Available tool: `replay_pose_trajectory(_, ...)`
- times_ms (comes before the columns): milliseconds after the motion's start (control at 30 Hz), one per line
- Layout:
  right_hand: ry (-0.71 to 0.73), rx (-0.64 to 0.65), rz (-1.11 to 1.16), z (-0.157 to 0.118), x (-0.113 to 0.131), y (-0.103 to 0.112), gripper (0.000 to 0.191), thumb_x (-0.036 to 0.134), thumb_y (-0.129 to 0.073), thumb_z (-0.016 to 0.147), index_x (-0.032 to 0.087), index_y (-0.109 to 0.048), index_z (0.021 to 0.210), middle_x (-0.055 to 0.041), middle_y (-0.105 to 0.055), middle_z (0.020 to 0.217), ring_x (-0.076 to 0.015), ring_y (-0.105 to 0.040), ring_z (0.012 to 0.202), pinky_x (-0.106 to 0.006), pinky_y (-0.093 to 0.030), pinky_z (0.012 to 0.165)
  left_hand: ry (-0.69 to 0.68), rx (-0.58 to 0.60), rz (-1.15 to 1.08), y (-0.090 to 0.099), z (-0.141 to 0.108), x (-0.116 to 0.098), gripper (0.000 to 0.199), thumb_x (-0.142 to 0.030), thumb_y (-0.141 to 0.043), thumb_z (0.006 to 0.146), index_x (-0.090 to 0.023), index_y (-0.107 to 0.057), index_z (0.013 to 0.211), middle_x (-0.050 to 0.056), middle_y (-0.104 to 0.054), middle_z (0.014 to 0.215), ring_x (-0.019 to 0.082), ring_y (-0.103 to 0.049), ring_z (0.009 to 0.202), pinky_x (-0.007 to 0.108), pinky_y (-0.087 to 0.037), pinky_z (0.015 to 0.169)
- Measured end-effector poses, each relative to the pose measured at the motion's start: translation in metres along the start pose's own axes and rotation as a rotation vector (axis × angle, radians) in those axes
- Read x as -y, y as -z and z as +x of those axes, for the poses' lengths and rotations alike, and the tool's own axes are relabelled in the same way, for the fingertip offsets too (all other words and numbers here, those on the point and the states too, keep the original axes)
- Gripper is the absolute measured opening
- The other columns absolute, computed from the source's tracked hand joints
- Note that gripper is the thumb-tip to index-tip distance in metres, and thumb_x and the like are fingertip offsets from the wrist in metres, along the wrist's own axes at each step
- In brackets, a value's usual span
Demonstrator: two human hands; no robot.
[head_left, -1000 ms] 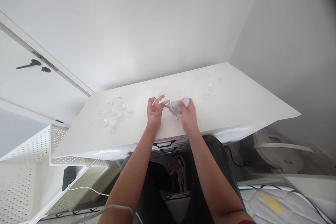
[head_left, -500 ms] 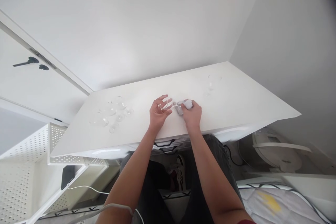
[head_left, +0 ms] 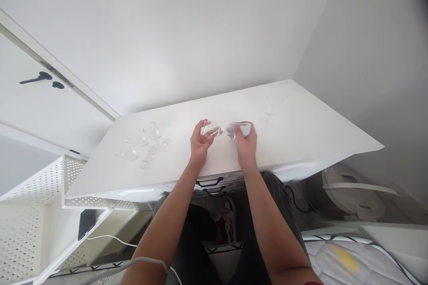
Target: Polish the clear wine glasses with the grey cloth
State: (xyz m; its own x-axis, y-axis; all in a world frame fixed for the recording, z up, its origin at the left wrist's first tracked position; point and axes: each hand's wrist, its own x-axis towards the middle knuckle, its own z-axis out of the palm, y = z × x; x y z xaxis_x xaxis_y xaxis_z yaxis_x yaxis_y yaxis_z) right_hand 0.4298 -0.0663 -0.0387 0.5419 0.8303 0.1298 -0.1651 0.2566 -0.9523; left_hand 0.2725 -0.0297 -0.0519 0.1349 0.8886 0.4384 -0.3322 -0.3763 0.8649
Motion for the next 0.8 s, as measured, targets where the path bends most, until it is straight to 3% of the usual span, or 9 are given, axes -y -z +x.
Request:
replay_pose_trajectory(100, -0.247, 0.394, 0.206, 0.003, 0.003, 0.004, 0.045, 0.064, -0.072, 0.087, 0.024, -0.065, 0.106, -0.0066, -0.072, 0.115, -0.0207, -0.068, 0.098, -0.037, -0.06, 0.085, 0.03, -0.106, -0.053, 0.0, 0.001, -0.002, 0.058, -0.053, -0.082, 0.086, -0.031, -0.062, 0.135, 0.011, -0.052, 0.146, 0.033, -0.073, 0.118, 0.051, -0.06, 0.104)
replay_pose_trajectory(167, -0.262, 0.49, 0.253, 0.004, 0.005, 0.006, 0.049, 0.069, -0.064, 0.091, 0.025, -0.065, 0.111, -0.007, -0.07, 0.118, -0.0211, -0.068, 0.099, -0.038, -0.061, 0.083, 0.06, -0.145, -0.077, 0.0, 0.002, -0.006, 0.051, -0.054, -0.08, 0.088, -0.029, -0.065, 0.13, 0.01, -0.052, 0.146, 0.031, -0.074, 0.117, 0.048, -0.06, 0.104)
replay_pose_trajectory(267, 0.014, 0.497, 0.024, 0.003, 0.004, 0.007, 0.035, 0.058, -0.062, 0.097, 0.026, -0.067, 0.113, -0.0065, -0.069, 0.117, -0.0221, -0.065, 0.102, -0.04, -0.059, 0.09, 0.082, -0.143, -0.097, 0.0, 0.001, -0.01, 0.046, -0.054, -0.078, 0.09, -0.029, -0.066, 0.126, 0.009, -0.053, 0.145, 0.03, -0.074, 0.118, 0.045, -0.06, 0.104)
replay_pose_trajectory(367, 0.434, 0.524, -0.312, 0.003, -0.001, 0.01, 0.014, 0.028, -0.065, 0.095, 0.026, -0.069, 0.108, -0.0087, -0.066, 0.121, -0.0262, -0.061, 0.112, -0.046, -0.053, 0.101, 0.102, -0.152, -0.104, 0.001, 0.001, -0.009, 0.047, -0.054, -0.078, 0.09, -0.029, -0.066, 0.127, 0.008, -0.055, 0.143, 0.03, -0.073, 0.119, 0.044, -0.06, 0.104)
replay_pose_trajectory(433, 0.655, 0.583, -0.464, 0.004, -0.005, 0.011, 0.02, 0.012, -0.061, 0.09, 0.025, -0.07, 0.101, -0.0105, -0.066, 0.124, -0.0292, -0.056, 0.119, -0.048, -0.051, 0.103, 0.109, -0.168, -0.111, 0.002, 0.001, -0.008, 0.047, -0.054, -0.078, 0.09, -0.029, -0.065, 0.127, 0.008, -0.057, 0.142, 0.03, -0.073, 0.118, 0.044, -0.06, 0.103)
replay_pose_trajectory(500, 0.746, 0.624, -0.541, 0.004, -0.007, 0.01, 0.022, 0.008, -0.059, 0.087, 0.025, -0.071, 0.096, -0.0109, -0.068, 0.124, -0.0304, -0.055, 0.12, -0.048, -0.05, 0.101, 0.11, -0.183, -0.116, 0.002, 0.002, -0.006, 0.048, -0.054, -0.078, 0.09, -0.029, -0.065, 0.128, 0.008, -0.058, 0.142, 0.029, -0.074, 0.117, 0.044, -0.06, 0.103)
replay_pose_trajectory(600, 0.534, 0.474, -0.436, 0.002, -0.008, 0.003, 0.008, 0.023, -0.064, 0.093, 0.024, -0.071, 0.097, -0.0096, -0.072, 0.11, -0.0267, -0.063, 0.104, -0.044, -0.054, 0.092, 0.117, -0.164, -0.111, 0.002, 0.002, -0.006, 0.051, -0.055, -0.077, 0.09, -0.029, -0.063, 0.131, 0.009, -0.057, 0.143, 0.029, -0.075, 0.114, 0.045, -0.061, 0.1)
replay_pose_trajectory(733, -0.08, 0.157, -0.083, 0.0, -0.01, -0.006, 0.04, 0.058, -0.067, 0.092, 0.019, -0.068, 0.086, -0.0058, -0.071, 0.08, -0.0194, -0.064, 0.07, -0.034, -0.054, 0.066, 0.125, -0.07, -0.094, 0.0, 0.001, -0.008, 0.056, -0.059, -0.077, 0.089, -0.029, -0.062, 0.134, 0.01, -0.057, 0.141, 0.029, -0.076, 0.111, 0.043, -0.064, 0.093)
replay_pose_trajectory(800, -0.192, 0.072, -0.006, 0.001, -0.007, -0.004, 0.048, 0.065, -0.07, 0.087, 0.017, -0.067, 0.078, -0.0063, -0.071, 0.077, -0.0184, -0.064, 0.067, -0.032, -0.053, 0.062, 0.12, -0.062, -0.073, 0.0, 0.002, -0.008, 0.06, -0.06, -0.077, 0.089, -0.03, -0.061, 0.137, 0.011, -0.057, 0.142, 0.029, -0.076, 0.11, 0.039, -0.065, 0.088)
